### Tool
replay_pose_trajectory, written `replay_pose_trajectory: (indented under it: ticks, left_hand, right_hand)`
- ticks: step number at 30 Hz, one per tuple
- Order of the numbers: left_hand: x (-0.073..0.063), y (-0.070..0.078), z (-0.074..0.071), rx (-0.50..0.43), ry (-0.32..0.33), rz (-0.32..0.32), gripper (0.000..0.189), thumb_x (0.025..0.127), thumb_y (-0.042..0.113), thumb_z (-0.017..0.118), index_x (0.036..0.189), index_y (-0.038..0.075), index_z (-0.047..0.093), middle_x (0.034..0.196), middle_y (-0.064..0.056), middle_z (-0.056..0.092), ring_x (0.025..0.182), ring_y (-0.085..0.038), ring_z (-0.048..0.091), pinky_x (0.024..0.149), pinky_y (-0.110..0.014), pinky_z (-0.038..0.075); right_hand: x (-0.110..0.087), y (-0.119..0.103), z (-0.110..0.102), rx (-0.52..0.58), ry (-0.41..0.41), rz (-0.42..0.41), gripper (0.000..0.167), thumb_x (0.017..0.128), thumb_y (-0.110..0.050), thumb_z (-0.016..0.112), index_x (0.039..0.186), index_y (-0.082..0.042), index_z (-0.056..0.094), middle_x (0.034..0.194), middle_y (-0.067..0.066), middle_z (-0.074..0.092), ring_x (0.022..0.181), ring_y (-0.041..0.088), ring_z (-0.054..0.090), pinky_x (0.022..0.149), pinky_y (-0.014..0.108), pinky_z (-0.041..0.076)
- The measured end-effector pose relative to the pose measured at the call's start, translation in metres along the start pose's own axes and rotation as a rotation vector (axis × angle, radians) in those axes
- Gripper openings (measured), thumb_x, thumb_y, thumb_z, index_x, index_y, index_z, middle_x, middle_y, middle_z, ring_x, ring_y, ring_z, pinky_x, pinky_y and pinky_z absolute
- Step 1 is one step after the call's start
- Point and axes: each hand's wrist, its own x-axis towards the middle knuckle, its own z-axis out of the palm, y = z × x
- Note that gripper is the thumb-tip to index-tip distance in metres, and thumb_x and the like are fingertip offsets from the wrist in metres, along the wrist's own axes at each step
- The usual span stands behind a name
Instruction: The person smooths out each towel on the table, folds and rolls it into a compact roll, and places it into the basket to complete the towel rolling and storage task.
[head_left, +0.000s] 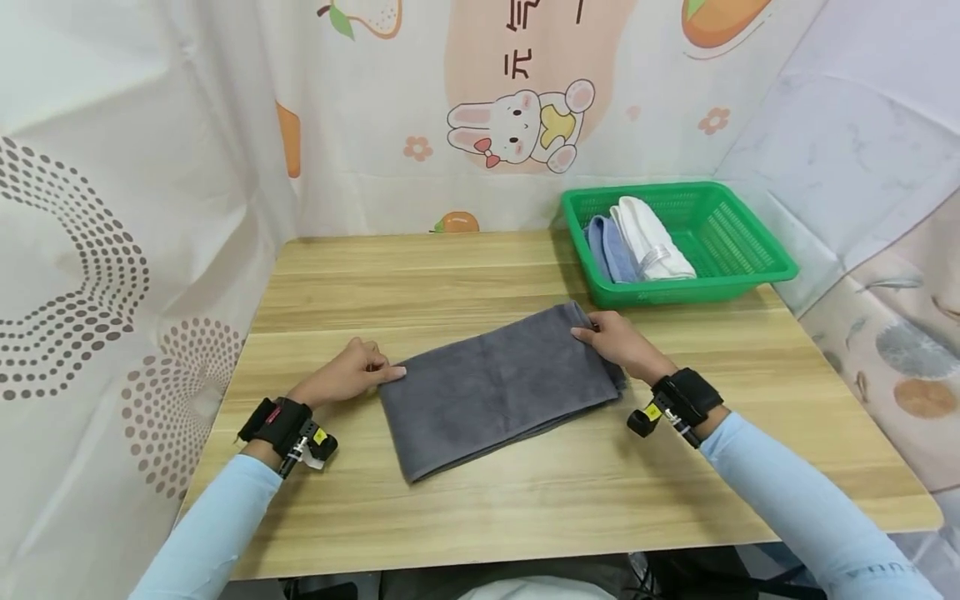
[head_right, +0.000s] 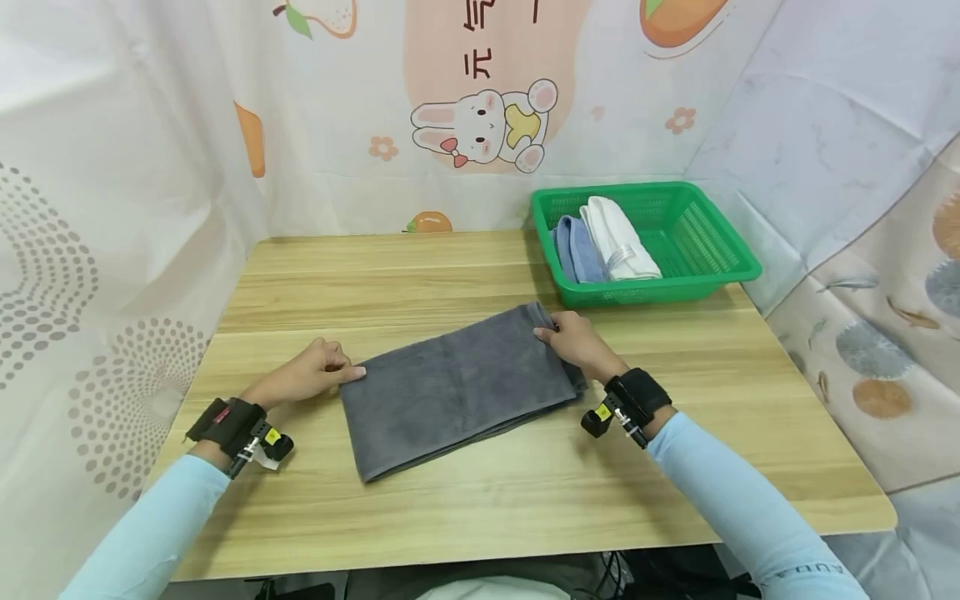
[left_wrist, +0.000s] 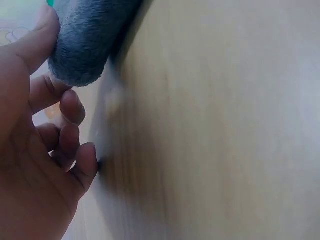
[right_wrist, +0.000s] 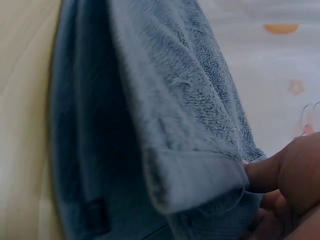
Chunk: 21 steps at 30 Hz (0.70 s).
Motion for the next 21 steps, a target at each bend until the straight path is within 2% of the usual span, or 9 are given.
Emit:
replay_pose_trajectory:
  ticks: [3,6,8,11,12,14,16,18,21]
  left_hand:
    - [0.001,-0.001,0.003,0.053,0.006,0.033,0.047,0.1,0.036,0.069,0.06,0.014,0.056,0.064,0.005,0.043,0.063,-0.017,0.04,0.067,-0.031,0.036]
    - [0.002,0.0,0.006,0.071,0.005,0.043,0.036,0.097,0.036,0.073,0.071,0.015,0.059,0.065,0.004,0.047,0.061,-0.016,0.041,0.066,-0.031,0.037]
    - [0.0,0.0,0.008,0.067,0.008,0.02,0.025,0.095,0.035,0.076,0.091,0.013,0.064,0.076,0.0,0.052,0.069,-0.019,0.045,0.07,-0.034,0.038]
    - [-0.003,0.006,0.009,0.093,0.011,0.029,0.036,0.093,0.029,0.078,0.123,0.013,0.064,0.107,-0.008,0.059,0.095,-0.024,0.049,0.081,-0.04,0.041]
    - [-0.003,0.008,0.009,0.127,0.012,0.06,0.041,0.093,0.027,0.079,0.13,0.015,0.064,0.118,-0.011,0.059,0.105,-0.026,0.049,0.085,-0.043,0.041]
    - [-0.001,0.013,0.01,0.218,0.004,0.145,0.045,0.092,0.023,0.079,0.135,0.019,0.066,0.136,-0.013,0.056,0.12,-0.03,0.047,0.095,-0.048,0.042]
    - [0.0,0.02,0.012,0.315,-0.01,0.233,0.043,0.091,0.023,0.079,0.133,0.02,0.07,0.148,-0.011,0.053,0.131,-0.032,0.045,0.101,-0.052,0.04]
    - [0.001,0.027,0.015,0.387,-0.029,0.293,0.04,0.089,0.026,0.08,0.128,0.02,0.073,0.152,-0.01,0.052,0.136,-0.033,0.044,0.103,-0.056,0.039]
    - [0.002,0.04,0.025,0.446,-0.059,0.336,0.038,0.085,0.038,0.081,0.119,0.021,0.075,0.147,-0.007,0.055,0.137,-0.031,0.043,0.101,-0.056,0.039]
  right_hand:
    - [0.008,0.013,0.004,-0.15,0.038,-0.039,0.029,0.105,-0.019,0.061,0.084,-0.004,0.048,0.072,0.003,0.036,0.064,0.02,0.04,0.06,0.034,0.034]
    - [0.009,0.021,0.011,-0.333,0.12,-0.107,0.029,0.1,-0.02,0.069,0.089,-0.004,0.048,0.072,0.006,0.043,0.062,0.023,0.046,0.059,0.036,0.037]
    - [0.007,0.02,0.014,-0.439,0.189,-0.166,0.031,0.096,-0.019,0.075,0.101,-0.002,0.05,0.078,0.011,0.049,0.066,0.028,0.052,0.058,0.04,0.041]
    - [0.0,0.01,0.017,-0.564,0.263,-0.253,0.035,0.089,-0.012,0.08,0.105,0.0,0.051,0.085,0.017,0.055,0.071,0.036,0.059,0.057,0.048,0.048]
    - [-0.004,0.005,0.018,-0.603,0.242,-0.274,0.031,0.088,-0.01,0.08,0.1,0.0,0.053,0.082,0.017,0.055,0.069,0.036,0.059,0.056,0.049,0.048]
    - [-0.012,-0.007,0.02,-0.665,0.149,-0.31,0.022,0.09,-0.008,0.076,0.087,-0.002,0.055,0.074,0.014,0.053,0.063,0.032,0.057,0.056,0.045,0.047]
    - [-0.019,-0.018,0.024,-0.699,0.04,-0.346,0.027,0.094,-0.008,0.069,0.072,-0.007,0.053,0.064,0.008,0.048,0.056,0.026,0.052,0.054,0.04,0.045]
    - [-0.02,-0.026,0.029,-0.723,-0.033,-0.359,0.037,0.098,-0.007,0.062,0.064,-0.012,0.048,0.058,0.005,0.042,0.053,0.022,0.046,0.053,0.038,0.043]
    - [-0.009,-0.033,0.039,-0.804,0.011,-0.407,0.038,0.095,-0.001,0.056,0.059,-0.009,0.047,0.057,0.007,0.042,0.053,0.024,0.046,0.052,0.041,0.046]
